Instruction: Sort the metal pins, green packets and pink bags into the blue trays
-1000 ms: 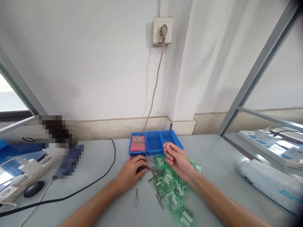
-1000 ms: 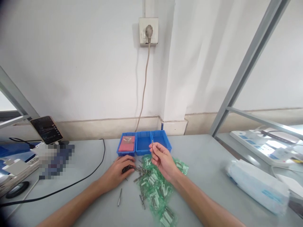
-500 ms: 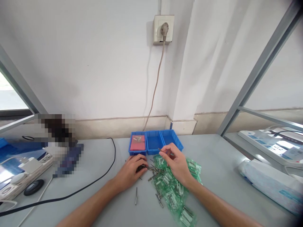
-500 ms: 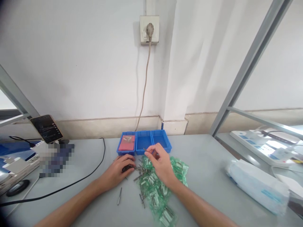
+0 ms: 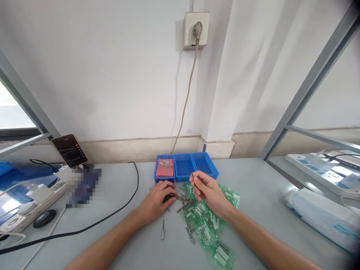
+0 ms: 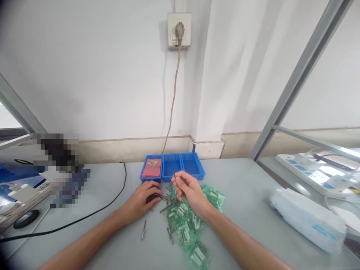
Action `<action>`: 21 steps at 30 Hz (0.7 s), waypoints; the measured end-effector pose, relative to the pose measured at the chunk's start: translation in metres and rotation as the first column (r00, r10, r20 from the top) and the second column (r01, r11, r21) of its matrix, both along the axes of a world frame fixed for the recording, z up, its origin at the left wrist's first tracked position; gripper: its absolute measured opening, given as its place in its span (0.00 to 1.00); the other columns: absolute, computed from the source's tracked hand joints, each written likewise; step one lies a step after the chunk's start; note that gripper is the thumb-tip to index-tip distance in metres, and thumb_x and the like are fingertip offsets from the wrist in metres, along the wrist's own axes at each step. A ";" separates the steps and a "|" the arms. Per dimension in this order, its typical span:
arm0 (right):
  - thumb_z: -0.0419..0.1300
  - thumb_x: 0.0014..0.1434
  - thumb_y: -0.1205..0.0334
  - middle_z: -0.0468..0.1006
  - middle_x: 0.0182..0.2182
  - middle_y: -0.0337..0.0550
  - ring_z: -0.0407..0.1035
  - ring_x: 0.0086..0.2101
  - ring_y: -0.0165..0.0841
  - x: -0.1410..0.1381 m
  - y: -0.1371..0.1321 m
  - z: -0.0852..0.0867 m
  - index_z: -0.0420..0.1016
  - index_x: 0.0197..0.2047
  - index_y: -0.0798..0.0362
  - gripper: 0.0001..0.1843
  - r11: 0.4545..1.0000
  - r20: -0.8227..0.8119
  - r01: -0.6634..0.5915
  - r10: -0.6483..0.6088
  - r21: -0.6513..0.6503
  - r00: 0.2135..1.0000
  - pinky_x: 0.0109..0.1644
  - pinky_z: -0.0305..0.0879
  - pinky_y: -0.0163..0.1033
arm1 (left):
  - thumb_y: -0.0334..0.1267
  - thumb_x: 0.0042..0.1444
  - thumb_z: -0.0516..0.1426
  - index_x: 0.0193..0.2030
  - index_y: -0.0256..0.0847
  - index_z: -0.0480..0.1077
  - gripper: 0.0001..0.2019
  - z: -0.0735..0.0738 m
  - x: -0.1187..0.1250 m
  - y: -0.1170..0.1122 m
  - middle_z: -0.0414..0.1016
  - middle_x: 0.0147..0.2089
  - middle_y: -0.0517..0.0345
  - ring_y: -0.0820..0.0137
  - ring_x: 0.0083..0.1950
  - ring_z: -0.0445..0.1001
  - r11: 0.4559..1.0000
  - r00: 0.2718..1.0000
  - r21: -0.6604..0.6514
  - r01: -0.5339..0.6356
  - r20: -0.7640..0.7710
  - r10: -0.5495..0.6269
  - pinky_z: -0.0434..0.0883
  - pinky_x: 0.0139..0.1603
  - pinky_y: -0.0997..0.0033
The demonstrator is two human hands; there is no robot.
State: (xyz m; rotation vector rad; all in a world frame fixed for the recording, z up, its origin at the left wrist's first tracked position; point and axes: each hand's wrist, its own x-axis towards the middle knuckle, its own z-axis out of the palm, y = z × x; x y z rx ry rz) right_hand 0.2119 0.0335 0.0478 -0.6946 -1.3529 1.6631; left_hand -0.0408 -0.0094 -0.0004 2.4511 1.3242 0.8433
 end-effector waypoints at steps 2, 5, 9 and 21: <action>0.71 0.64 0.40 0.63 0.27 0.32 0.52 0.23 0.26 0.000 0.000 0.002 0.75 0.39 0.50 0.22 0.999 -0.043 -0.026 0.024 -0.044 0.999 0.25 0.55 0.34 | 0.39 0.75 0.59 0.51 0.46 0.77 0.06 0.000 0.000 0.000 0.76 0.58 0.52 0.60 0.57 0.74 1.000 1.000 -0.003 -0.004 -0.002 0.004 0.71 0.60 0.56; 0.72 0.63 0.40 0.63 0.30 0.33 0.50 0.24 0.26 0.000 0.002 0.002 0.75 0.38 0.50 0.22 0.998 -0.070 -0.015 0.010 -0.063 0.997 0.25 0.55 0.33 | 0.40 0.75 0.58 0.51 0.46 0.78 0.06 0.001 0.000 0.000 0.76 0.58 0.52 0.60 0.57 0.74 1.000 1.000 -0.001 -0.006 -0.006 0.006 0.71 0.60 0.56; 0.73 0.61 0.38 0.69 0.36 0.36 0.54 0.24 0.26 0.000 0.006 -0.003 0.75 0.43 0.49 0.23 0.997 -0.006 0.071 -0.071 0.001 0.997 0.25 0.59 0.34 | 0.40 0.75 0.58 0.52 0.46 0.78 0.07 0.001 0.000 0.000 0.76 0.58 0.51 0.60 0.58 0.74 1.000 1.000 -0.002 0.000 -0.005 0.000 0.71 0.61 0.56; 0.69 0.65 0.42 0.70 0.28 0.35 0.63 0.24 0.32 0.002 0.004 -0.008 0.77 0.40 0.47 0.17 0.917 0.232 0.191 -0.283 0.351 0.931 0.29 0.62 0.39 | 0.40 0.75 0.58 0.52 0.46 0.78 0.07 0.001 -0.001 0.001 0.76 0.59 0.52 0.60 0.59 0.74 1.000 1.000 0.002 0.000 -0.021 0.000 0.70 0.62 0.55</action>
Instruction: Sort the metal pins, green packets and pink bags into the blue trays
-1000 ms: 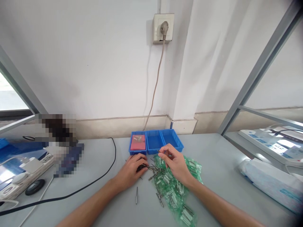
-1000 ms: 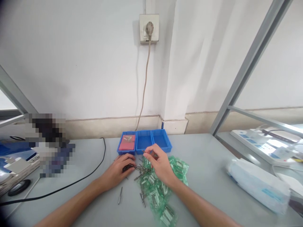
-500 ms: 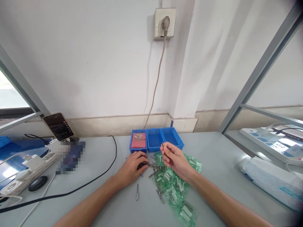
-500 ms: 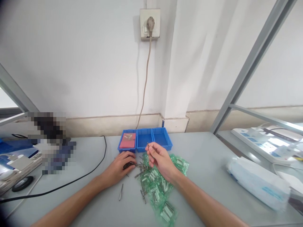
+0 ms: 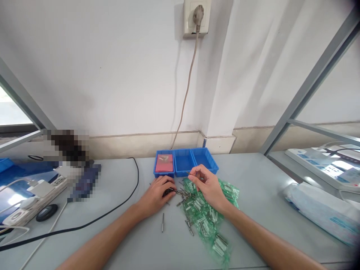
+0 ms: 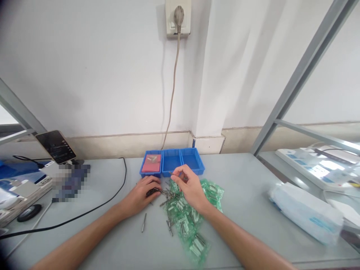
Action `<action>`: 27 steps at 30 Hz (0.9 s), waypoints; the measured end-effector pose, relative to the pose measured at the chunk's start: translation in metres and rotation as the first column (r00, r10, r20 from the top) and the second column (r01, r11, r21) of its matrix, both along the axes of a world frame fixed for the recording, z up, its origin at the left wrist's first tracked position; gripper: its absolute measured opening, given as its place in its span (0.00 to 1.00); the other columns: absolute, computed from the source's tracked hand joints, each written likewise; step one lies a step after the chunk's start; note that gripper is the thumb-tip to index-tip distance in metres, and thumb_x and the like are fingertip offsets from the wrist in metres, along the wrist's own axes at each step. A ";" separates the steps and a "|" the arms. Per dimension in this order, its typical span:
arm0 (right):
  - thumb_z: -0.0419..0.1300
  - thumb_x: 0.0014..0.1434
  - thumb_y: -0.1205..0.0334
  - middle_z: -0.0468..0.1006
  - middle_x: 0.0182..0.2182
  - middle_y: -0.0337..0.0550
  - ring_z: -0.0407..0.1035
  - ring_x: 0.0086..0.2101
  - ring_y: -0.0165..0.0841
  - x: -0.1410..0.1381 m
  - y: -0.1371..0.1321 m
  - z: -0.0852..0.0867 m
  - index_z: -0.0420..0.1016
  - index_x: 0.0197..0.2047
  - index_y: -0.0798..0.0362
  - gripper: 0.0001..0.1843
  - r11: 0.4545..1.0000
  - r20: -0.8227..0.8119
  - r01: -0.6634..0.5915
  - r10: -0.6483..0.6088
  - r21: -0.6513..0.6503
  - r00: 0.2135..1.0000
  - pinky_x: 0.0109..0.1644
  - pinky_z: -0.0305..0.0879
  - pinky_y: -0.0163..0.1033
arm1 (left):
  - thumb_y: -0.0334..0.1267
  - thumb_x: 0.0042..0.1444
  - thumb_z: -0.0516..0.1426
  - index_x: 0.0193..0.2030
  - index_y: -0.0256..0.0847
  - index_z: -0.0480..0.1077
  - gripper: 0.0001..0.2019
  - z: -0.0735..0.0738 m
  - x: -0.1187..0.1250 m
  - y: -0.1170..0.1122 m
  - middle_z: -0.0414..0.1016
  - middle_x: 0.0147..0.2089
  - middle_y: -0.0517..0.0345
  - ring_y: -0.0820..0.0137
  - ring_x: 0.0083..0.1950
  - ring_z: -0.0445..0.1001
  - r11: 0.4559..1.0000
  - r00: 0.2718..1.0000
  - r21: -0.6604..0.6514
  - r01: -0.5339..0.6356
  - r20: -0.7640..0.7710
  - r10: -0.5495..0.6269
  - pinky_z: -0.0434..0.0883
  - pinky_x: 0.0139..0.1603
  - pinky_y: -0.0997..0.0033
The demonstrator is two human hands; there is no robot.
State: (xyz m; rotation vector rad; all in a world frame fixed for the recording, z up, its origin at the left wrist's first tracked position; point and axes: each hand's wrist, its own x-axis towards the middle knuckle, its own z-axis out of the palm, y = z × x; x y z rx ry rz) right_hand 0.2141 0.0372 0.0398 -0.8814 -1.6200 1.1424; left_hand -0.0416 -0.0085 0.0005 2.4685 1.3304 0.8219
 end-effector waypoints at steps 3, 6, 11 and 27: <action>0.68 0.65 0.39 0.76 0.33 0.38 0.64 0.23 0.30 0.000 0.003 -0.004 0.77 0.41 0.47 0.19 0.997 -0.034 -0.048 0.046 -0.063 0.998 0.27 0.61 0.39 | 0.40 0.75 0.58 0.52 0.46 0.78 0.07 0.001 0.001 0.000 0.77 0.58 0.52 0.60 0.58 0.74 1.000 1.000 -0.008 -0.005 -0.002 0.005 0.70 0.62 0.56; 0.67 0.66 0.37 0.79 0.39 0.41 0.64 0.22 0.29 -0.001 0.005 -0.006 0.77 0.43 0.48 0.21 0.992 -0.108 -0.068 0.056 -0.110 0.993 0.26 0.63 0.39 | 0.40 0.75 0.58 0.51 0.46 0.78 0.06 0.002 0.002 0.000 0.77 0.58 0.52 0.60 0.58 0.74 1.000 1.000 -0.004 -0.008 -0.001 0.008 0.69 0.61 0.56; 0.69 0.64 0.37 0.70 0.32 0.36 0.57 0.23 0.27 -0.002 0.003 0.004 0.77 0.41 0.49 0.23 0.960 -0.258 -0.170 0.109 -0.225 0.960 0.25 0.62 0.37 | 0.40 0.75 0.58 0.51 0.46 0.78 0.07 0.004 0.004 -0.001 0.77 0.57 0.52 0.61 0.57 0.75 1.000 1.000 -0.006 0.000 0.007 0.000 0.70 0.60 0.57; 0.62 0.72 0.48 0.70 0.36 0.39 0.65 0.28 0.32 0.003 0.004 0.001 0.75 0.43 0.48 0.13 0.991 0.058 0.005 -0.012 0.131 0.998 0.31 0.66 0.39 | 0.38 0.75 0.59 0.48 0.45 0.76 0.04 0.004 0.006 0.001 0.77 0.53 0.54 0.61 0.52 0.72 1.000 1.000 0.001 -0.002 -0.002 0.002 0.69 0.56 0.58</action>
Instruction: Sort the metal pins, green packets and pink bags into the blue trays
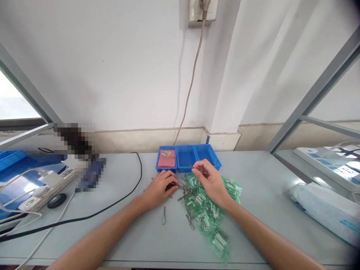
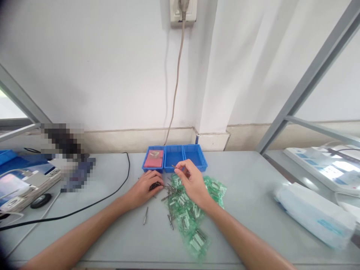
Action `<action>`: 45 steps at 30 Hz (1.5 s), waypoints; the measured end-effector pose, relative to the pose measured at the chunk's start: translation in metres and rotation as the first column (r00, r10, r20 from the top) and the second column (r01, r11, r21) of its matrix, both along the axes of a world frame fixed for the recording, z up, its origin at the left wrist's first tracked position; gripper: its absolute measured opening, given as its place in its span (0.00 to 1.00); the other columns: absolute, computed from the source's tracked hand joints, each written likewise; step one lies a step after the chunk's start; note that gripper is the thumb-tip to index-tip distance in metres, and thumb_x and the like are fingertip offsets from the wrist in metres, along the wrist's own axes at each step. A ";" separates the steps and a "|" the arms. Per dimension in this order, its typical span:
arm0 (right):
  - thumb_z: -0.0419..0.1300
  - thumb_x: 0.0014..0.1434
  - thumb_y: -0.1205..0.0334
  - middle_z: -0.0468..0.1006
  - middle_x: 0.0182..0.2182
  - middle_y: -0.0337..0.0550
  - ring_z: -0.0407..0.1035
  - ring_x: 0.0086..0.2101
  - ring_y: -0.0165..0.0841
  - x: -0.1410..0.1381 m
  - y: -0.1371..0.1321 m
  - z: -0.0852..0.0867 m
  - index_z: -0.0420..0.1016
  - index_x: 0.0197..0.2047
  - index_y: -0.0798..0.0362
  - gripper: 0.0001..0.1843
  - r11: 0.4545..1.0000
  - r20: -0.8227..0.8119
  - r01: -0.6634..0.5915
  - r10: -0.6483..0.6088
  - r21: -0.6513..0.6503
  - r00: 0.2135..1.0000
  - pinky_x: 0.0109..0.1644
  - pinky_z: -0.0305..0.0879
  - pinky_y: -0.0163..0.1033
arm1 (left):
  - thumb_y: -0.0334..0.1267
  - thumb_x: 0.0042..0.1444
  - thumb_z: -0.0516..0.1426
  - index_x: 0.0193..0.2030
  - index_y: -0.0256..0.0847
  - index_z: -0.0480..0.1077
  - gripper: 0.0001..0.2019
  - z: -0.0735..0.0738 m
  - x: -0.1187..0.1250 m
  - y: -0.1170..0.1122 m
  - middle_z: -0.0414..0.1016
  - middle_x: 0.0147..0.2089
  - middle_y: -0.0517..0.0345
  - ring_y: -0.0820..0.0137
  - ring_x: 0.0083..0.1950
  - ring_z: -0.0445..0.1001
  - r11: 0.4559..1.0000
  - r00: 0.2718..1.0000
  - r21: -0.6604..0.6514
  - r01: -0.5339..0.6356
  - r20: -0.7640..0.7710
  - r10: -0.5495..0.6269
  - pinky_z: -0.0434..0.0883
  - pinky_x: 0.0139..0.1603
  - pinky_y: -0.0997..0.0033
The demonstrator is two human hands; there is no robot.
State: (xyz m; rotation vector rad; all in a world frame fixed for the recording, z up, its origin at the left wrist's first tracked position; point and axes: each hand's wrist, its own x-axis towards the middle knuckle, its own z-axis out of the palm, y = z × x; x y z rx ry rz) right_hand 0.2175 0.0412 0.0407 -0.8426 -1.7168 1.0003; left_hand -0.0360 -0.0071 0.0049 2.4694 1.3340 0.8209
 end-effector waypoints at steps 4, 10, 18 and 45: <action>0.62 0.73 0.50 0.70 0.34 0.38 0.65 0.28 0.32 0.000 -0.001 0.001 0.75 0.43 0.48 0.11 1.000 0.018 0.010 -0.010 0.027 1.000 0.32 0.66 0.39 | 0.37 0.74 0.60 0.48 0.45 0.76 0.03 -0.001 0.000 0.001 0.77 0.53 0.54 0.61 0.53 0.72 1.000 1.000 0.010 0.002 -0.002 -0.002 0.69 0.56 0.59; 0.66 0.69 0.43 0.76 0.37 0.40 0.64 0.23 0.28 0.001 -0.001 0.004 0.77 0.45 0.48 0.17 0.967 -0.159 -0.141 0.109 -0.210 0.981 0.26 0.64 0.38 | 0.36 0.74 0.60 0.48 0.45 0.76 0.03 -0.001 -0.001 0.000 0.77 0.53 0.54 0.62 0.54 0.72 1.000 1.000 0.001 0.007 -0.004 -0.007 0.69 0.57 0.59; 0.73 0.65 0.45 0.70 0.31 0.34 0.56 0.23 0.23 -0.001 -0.008 0.015 0.77 0.42 0.51 0.18 0.770 -0.460 -0.440 0.217 -0.461 0.861 0.23 0.60 0.31 | 0.39 0.75 0.58 0.49 0.45 0.77 0.06 0.001 -0.001 -0.002 0.77 0.54 0.53 0.61 0.54 0.72 1.000 1.000 -0.001 0.004 -0.012 -0.004 0.70 0.58 0.58; 0.64 0.70 0.47 0.72 0.31 0.34 0.65 0.20 0.29 0.002 0.000 0.005 0.73 0.45 0.46 0.12 0.992 -0.022 0.006 -0.009 -0.127 1.000 0.24 0.63 0.38 | 0.41 0.76 0.56 0.49 0.45 0.76 0.07 0.003 -0.003 -0.004 0.77 0.54 0.52 0.60 0.55 0.73 1.000 1.000 -0.014 0.015 -0.022 -0.015 0.70 0.58 0.57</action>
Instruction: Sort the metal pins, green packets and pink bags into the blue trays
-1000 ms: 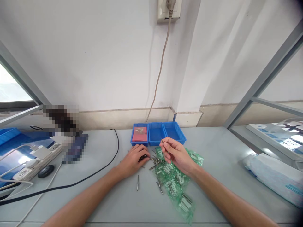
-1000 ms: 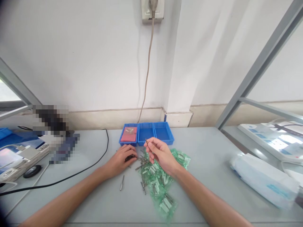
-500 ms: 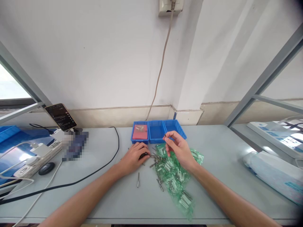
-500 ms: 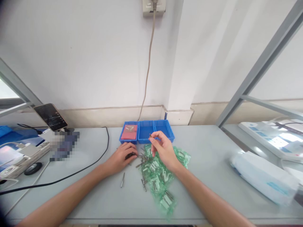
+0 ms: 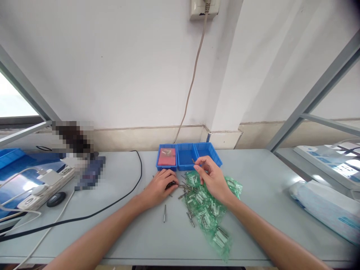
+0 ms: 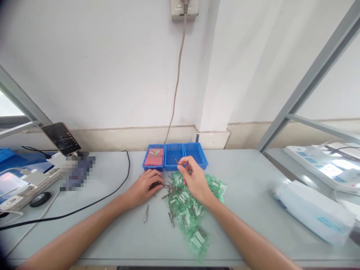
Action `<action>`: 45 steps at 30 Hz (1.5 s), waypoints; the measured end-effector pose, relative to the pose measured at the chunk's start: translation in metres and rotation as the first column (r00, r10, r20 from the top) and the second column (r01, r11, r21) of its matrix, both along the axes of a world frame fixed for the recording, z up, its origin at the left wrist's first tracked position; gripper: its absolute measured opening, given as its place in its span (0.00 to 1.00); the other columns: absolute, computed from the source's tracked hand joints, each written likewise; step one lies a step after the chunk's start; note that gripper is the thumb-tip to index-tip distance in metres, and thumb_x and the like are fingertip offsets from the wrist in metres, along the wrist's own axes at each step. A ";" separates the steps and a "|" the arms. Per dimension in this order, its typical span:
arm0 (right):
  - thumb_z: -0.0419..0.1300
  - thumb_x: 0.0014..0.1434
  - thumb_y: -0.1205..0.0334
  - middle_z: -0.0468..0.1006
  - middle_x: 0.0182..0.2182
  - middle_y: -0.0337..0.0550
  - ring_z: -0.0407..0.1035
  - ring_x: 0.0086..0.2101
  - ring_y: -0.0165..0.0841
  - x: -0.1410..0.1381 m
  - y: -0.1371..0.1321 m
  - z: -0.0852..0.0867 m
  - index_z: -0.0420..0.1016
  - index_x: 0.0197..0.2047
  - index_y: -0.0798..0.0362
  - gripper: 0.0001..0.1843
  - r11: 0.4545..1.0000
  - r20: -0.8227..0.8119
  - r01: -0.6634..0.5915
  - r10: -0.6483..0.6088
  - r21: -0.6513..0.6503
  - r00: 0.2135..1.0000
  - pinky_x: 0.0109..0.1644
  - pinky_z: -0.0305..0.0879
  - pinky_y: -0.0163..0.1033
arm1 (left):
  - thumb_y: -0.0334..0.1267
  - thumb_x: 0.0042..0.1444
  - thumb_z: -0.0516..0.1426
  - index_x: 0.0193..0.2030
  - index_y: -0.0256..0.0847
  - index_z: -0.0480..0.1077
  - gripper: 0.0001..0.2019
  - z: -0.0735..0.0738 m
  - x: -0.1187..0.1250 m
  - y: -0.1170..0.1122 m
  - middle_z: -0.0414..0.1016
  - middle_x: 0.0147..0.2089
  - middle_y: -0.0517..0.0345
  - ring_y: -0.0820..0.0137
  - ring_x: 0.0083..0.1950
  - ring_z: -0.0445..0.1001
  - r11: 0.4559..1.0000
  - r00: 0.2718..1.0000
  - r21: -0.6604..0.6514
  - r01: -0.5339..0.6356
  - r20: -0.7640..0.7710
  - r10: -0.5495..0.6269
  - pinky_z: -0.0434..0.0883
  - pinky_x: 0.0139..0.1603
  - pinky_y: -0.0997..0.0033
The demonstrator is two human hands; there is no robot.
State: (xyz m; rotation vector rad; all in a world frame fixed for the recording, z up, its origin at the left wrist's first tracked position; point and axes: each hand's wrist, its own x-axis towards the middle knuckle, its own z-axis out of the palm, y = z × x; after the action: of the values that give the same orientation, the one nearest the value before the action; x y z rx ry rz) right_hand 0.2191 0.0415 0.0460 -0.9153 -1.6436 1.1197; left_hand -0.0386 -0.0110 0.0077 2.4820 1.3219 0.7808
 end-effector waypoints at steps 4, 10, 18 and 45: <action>0.60 0.72 0.44 0.71 0.25 0.34 0.64 0.17 0.31 0.004 0.007 -0.002 0.77 0.46 0.46 0.14 0.998 -0.016 0.035 -0.036 -0.060 0.999 0.22 0.62 0.39 | 0.39 0.76 0.57 0.49 0.44 0.76 0.06 -0.001 0.000 0.000 0.76 0.54 0.52 0.60 0.55 0.72 1.000 1.000 0.007 0.001 0.002 -0.001 0.70 0.58 0.56; 0.63 0.69 0.47 0.74 0.25 0.37 0.66 0.16 0.33 0.008 0.015 -0.009 0.83 0.50 0.46 0.15 0.993 0.042 0.019 -0.015 -0.117 0.999 0.19 0.62 0.39 | 0.37 0.74 0.58 0.48 0.44 0.75 0.04 -0.001 0.001 0.001 0.77 0.54 0.52 0.60 0.54 0.73 1.000 1.000 0.018 -0.009 0.007 0.009 0.70 0.58 0.57; 0.56 0.76 0.56 0.78 0.53 0.48 0.74 0.36 0.38 0.005 0.007 -0.010 0.78 0.61 0.44 0.15 0.941 0.418 -0.022 -0.129 0.338 0.899 0.42 0.72 0.48 | 0.34 0.73 0.59 0.48 0.44 0.74 0.03 -0.003 0.000 0.001 0.77 0.54 0.53 0.60 0.54 0.73 1.000 1.000 0.019 -0.008 0.002 0.007 0.69 0.58 0.58; 0.62 0.67 0.72 0.79 0.35 0.39 0.69 0.39 0.37 -0.008 -0.012 -0.013 0.69 0.34 0.51 0.10 0.854 0.776 -0.340 -0.110 0.393 0.621 0.47 0.54 0.45 | 0.28 0.63 0.60 0.41 0.44 0.70 0.06 0.000 0.004 0.000 0.77 0.52 0.54 0.61 0.51 0.73 0.999 0.999 0.012 -0.030 0.040 0.029 0.70 0.54 0.59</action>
State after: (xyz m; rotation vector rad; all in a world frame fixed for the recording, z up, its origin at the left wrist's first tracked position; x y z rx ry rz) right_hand 0.2114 0.0297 0.0329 -0.9950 -2.5950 0.2486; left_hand -0.0350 -0.0112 0.0075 2.4490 1.3472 0.8433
